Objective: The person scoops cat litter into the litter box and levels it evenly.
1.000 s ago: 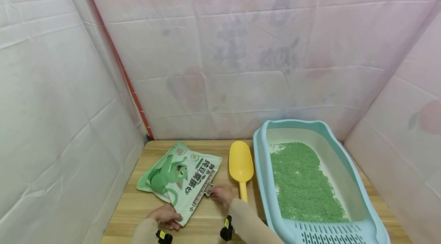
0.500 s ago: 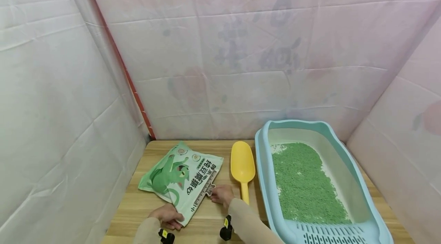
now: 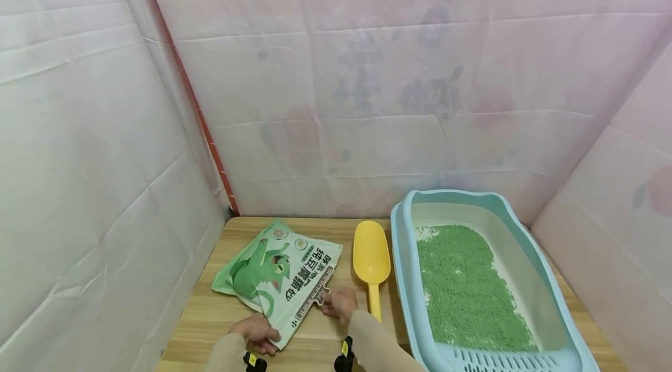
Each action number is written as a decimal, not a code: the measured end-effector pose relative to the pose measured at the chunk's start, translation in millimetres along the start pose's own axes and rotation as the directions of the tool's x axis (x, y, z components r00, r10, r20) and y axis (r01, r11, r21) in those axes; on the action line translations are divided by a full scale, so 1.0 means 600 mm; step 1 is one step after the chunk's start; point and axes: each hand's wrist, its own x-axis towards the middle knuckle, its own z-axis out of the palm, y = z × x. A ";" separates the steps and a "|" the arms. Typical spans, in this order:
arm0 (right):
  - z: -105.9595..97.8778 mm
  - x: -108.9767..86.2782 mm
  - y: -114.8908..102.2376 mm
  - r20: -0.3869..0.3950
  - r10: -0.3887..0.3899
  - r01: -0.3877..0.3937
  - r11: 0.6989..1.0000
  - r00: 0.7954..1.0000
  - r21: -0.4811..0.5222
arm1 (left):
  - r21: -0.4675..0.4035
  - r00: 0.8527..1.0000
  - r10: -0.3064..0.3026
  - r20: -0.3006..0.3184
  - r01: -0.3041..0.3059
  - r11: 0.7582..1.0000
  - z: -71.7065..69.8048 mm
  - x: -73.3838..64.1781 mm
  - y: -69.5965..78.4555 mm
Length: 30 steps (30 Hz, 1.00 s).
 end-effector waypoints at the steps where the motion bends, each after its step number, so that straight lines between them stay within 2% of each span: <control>1: 0.000 -0.002 0.001 -0.005 0.002 -0.002 1.000 1.000 -0.004 | 0.004 1.000 0.001 -0.002 -0.001 1.000 0.000 -0.001 0.000; 4: -0.002 -0.008 0.002 -0.012 0.003 -0.004 1.000 1.000 -0.022 | 0.011 1.000 0.003 -0.009 -0.003 1.000 0.001 -0.002 -0.001; 14: -0.021 -0.040 0.014 -0.030 0.031 -0.030 1.000 0.999 0.005 | 0.014 1.000 -0.001 -0.007 0.001 1.000 0.001 -0.007 0.005; 22: -0.021 -0.057 0.023 0.015 0.038 -0.038 0.999 0.999 -0.017 | 0.018 1.000 0.026 -0.006 -0.026 1.000 -0.001 -0.005 0.001; 30: -0.026 -0.071 0.033 -0.005 0.033 -0.033 0.999 0.999 -0.034 | 0.007 1.000 0.021 0.006 -0.021 1.000 0.001 -0.002 0.000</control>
